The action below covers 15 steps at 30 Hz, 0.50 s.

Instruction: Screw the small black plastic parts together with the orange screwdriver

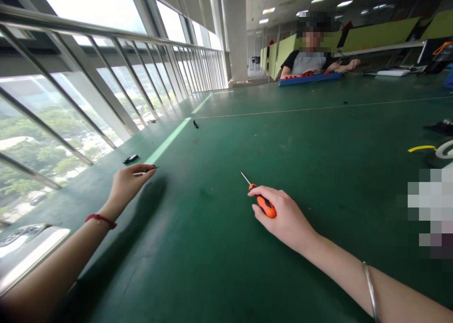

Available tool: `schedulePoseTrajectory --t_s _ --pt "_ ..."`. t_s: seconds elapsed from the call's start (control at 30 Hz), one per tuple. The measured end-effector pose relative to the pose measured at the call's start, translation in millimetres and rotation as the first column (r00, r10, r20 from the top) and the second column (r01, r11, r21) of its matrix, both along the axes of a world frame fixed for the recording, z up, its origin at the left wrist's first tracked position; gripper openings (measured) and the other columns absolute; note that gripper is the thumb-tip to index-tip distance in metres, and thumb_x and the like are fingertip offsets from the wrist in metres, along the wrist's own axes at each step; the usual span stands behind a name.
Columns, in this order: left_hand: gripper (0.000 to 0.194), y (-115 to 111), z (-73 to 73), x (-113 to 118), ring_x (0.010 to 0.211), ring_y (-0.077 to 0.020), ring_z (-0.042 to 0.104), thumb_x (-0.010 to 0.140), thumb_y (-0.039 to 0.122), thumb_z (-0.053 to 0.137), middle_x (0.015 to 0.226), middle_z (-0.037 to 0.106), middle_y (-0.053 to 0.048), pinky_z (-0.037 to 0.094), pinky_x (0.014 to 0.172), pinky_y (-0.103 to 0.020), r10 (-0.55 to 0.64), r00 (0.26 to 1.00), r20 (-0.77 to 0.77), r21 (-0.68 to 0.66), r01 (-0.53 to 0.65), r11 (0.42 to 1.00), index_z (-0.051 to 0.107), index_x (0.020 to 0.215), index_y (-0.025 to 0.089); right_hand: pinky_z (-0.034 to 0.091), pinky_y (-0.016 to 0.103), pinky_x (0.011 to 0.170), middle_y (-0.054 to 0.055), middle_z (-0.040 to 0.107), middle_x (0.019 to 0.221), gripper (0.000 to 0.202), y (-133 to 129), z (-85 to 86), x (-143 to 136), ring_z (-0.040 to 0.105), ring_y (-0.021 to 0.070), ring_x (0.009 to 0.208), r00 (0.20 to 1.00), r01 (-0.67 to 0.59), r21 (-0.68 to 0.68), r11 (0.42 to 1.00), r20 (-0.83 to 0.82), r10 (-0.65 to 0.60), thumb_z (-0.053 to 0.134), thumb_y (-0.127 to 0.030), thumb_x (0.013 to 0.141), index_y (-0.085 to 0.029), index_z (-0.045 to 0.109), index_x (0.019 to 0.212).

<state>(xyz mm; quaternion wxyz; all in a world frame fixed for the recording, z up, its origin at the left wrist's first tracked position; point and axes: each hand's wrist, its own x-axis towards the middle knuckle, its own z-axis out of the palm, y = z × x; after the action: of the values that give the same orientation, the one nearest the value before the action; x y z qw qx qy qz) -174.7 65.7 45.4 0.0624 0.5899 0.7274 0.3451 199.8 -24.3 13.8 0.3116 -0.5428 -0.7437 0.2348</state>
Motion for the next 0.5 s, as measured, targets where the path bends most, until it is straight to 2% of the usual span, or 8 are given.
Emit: schedulePoseTrajectory --t_s 0.1,0.23,0.37,0.5 --pt "0.031 -5 -6.9 -16 0.082 -0.0245 0.067 0.067 0.042 0.062 0.084 0.073 -0.005 0.052 0.078 -0.032 0.06 0.998 -0.002 -0.054 -0.06 0.997 0.072 0.084 0.019 0.051 0.037 0.076 0.006 0.068 0.106 0.025 1 -0.1 0 0.064 0.0216 0.087 1.0 0.002 -0.041 0.999 0.026 -0.001 0.052 -0.035 0.084 -0.024 0.064 0.103" --pt "0.034 -5 -19.5 -20 0.082 -0.0249 0.067 0.065 0.045 0.062 0.085 0.073 -0.005 0.051 0.077 -0.032 0.059 0.998 0.013 -0.096 -0.058 0.994 0.072 0.086 0.019 0.049 0.037 0.081 0.005 0.067 0.11 0.026 1 0.0 1 0.062 0.0217 0.092 0.999 0.0 -0.067 0.998 0.053 0.004 0.051 -0.036 0.084 -0.025 0.063 0.104" --pt "0.029 -6 -24.2 -18 0.087 -0.0238 0.066 0.067 0.041 0.061 0.092 0.072 -0.005 0.051 0.083 -0.033 0.053 0.998 0.027 0.008 -0.054 0.999 0.071 0.083 0.02 0.05 0.037 0.079 0.005 0.066 0.108 0.026 2 -0.6 0 0.062 0.0216 0.091 0.998 0.001 -0.075 0.997 0.07 0.004 0.052 -0.038 0.084 -0.025 0.063 0.104" --pt "0.029 -8 -21.2 -21 0.09 -0.0242 0.065 0.069 0.039 0.059 0.093 0.07 -0.007 0.051 0.083 -0.034 0.153 0.988 0.039 0.103 -0.156 0.982 0.07 0.085 0.018 0.051 0.036 0.076 0.005 0.067 0.107 0.027 3 -1.0 2 0.063 0.0213 0.089 0.997 -0.003 -0.076 0.997 0.073 0.009 0.052 -0.039 0.083 -0.026 0.063 0.104"
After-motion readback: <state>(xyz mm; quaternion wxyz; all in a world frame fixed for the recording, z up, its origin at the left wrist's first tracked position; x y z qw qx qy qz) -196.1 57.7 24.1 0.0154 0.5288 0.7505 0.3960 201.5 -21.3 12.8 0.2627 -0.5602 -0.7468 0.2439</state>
